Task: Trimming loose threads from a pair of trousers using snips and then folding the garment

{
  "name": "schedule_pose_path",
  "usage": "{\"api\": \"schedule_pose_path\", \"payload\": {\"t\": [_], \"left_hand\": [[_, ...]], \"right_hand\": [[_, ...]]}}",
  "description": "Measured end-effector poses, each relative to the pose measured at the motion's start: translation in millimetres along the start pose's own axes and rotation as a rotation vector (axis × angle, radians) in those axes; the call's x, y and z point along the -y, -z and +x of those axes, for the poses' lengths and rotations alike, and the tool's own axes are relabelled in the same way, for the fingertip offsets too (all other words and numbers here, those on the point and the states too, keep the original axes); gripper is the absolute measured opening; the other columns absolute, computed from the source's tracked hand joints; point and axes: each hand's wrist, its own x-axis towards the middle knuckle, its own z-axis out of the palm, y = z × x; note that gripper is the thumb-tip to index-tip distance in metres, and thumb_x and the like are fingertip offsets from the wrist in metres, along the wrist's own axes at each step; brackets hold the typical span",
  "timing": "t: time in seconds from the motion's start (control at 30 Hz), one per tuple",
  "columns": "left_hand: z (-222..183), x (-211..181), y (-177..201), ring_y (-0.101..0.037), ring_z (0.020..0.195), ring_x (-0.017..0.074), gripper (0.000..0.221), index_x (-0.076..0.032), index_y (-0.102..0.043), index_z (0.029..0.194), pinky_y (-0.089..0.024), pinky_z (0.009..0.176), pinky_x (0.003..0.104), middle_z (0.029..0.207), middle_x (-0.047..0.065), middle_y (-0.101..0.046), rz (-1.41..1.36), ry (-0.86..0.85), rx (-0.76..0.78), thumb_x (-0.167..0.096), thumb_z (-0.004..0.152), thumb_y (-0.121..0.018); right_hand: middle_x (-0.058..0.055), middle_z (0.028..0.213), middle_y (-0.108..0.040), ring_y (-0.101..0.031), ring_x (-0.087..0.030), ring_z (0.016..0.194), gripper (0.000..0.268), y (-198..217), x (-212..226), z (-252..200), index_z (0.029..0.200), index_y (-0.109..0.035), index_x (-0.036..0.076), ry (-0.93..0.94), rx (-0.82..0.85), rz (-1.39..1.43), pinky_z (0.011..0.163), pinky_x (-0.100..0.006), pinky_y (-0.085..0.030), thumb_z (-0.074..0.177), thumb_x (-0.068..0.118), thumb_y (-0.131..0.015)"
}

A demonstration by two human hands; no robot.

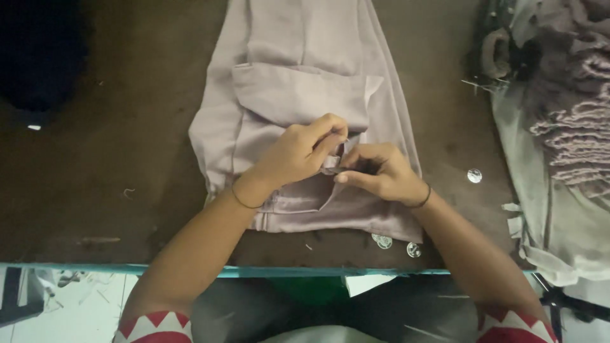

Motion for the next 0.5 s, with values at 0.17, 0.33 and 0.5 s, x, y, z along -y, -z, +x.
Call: {"api": "schedule_pose_path", "payload": {"t": [0.17, 0.33, 0.5], "left_hand": [[0, 8, 1, -0.073, 0.067, 0.033, 0.012, -0.023, -0.059, 0.117, -0.057, 0.066, 0.042, 0.069, 0.008, -0.071, -0.03, 0.047, -0.031, -0.023, 0.106, -0.056], [1, 6, -1, -0.066, 0.055, 0.0177, 0.007, -0.02, -0.059, 0.11, -0.054, 0.057, 0.028, 0.066, 0.002, -0.07, -0.182, 0.035, -0.1, -0.022, 0.107, -0.054], [1, 8, 4, -0.071, 0.061, 0.0225, 0.008, -0.02, -0.058, 0.113, -0.055, 0.056, 0.031, 0.074, 0.005, -0.073, -0.127, -0.005, -0.186, -0.021, 0.106, -0.055]], "right_hand": [[-0.01, 0.071, -0.068, -0.061, -0.013, 0.069, 0.016, 8, 12, 1, 0.095, -0.074, 0.004, -0.017, 0.001, 0.006, 0.06, -0.031, -0.05, 0.085, 0.013, -0.083], [0.003, 0.057, -0.052, -0.046, -0.005, 0.052, 0.059, 20, -9, 4, 0.127, -0.066, 0.007, -0.036, -0.086, 0.026, 0.053, -0.019, -0.037, 0.076, 0.019, -0.091], [-0.013, 0.11, -0.077, -0.067, -0.019, 0.111, 0.057, 12, 3, 9, 0.128, -0.072, 0.007, 0.022, -0.047, -0.174, 0.093, -0.034, -0.051, 0.076, 0.019, -0.092]]}}
